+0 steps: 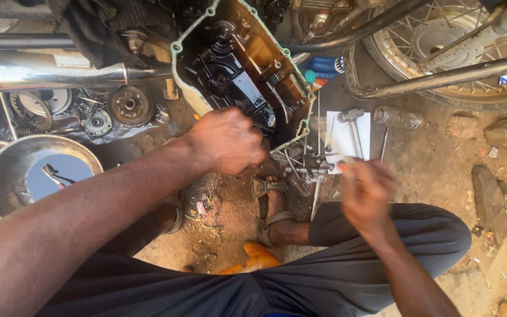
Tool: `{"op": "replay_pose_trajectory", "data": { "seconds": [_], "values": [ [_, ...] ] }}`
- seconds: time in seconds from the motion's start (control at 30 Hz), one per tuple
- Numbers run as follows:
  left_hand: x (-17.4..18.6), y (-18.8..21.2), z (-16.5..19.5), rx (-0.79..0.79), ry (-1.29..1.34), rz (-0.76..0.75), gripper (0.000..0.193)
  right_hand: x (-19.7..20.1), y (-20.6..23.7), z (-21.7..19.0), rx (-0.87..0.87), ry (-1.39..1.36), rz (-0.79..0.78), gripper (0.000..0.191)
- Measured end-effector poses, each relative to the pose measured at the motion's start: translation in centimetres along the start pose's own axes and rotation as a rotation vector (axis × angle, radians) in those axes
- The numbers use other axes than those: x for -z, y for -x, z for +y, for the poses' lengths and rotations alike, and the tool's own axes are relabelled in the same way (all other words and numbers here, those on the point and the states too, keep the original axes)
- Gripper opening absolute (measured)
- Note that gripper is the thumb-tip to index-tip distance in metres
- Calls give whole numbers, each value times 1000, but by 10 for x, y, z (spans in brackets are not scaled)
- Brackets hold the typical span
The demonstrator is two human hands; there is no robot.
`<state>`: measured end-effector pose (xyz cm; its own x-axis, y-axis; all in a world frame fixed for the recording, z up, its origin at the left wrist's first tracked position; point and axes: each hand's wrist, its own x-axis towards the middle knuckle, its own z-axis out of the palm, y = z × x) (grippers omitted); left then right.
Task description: The person is working on a motorcycle engine, using a wrench to tighten bolts and a screwdriver to adjust components. They are seated on the ground, surrounded by tools and motorcycle parts.
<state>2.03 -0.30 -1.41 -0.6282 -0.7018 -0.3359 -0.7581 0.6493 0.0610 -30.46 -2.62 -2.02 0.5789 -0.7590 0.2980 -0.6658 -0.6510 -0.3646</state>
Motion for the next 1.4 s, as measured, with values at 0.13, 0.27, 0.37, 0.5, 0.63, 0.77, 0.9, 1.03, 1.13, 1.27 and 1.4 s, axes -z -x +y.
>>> {"op": "replay_pose_trajectory", "data": {
  "seconds": [0.13,0.27,0.37,0.5,0.63,0.77,0.9,1.03,1.13,1.27,1.4],
  "values": [
    [3,0,-1,17,30,-112,24,-1,-3,-8,-133,-242,235,11],
    [6,2,-1,21,31,-72,24,5,-6,-15,74,-45,68,12],
    [5,4,1,27,84,-7,29,7,-5,-21,-49,-139,256,14],
    [1,0,0,2,-8,-10,19,4,-6,-28,-64,-50,-98,13],
    [-2,-1,0,22,55,-81,23,5,-7,-28,-32,-201,250,14],
    [0,-1,0,26,31,-69,24,6,-5,-27,-21,-48,37,10],
    [4,0,0,0,16,-66,22,5,2,-31,-373,-278,320,15],
    [5,-1,-1,15,12,-100,23,3,6,-30,74,-37,55,9],
    [6,-1,0,26,65,-61,24,3,11,-29,-16,-165,226,12],
    [7,-3,2,4,21,-126,23,-2,16,-30,-160,-90,84,14],
    [6,-2,1,13,36,-140,29,0,17,-28,-142,-242,237,15]
  ]
}}
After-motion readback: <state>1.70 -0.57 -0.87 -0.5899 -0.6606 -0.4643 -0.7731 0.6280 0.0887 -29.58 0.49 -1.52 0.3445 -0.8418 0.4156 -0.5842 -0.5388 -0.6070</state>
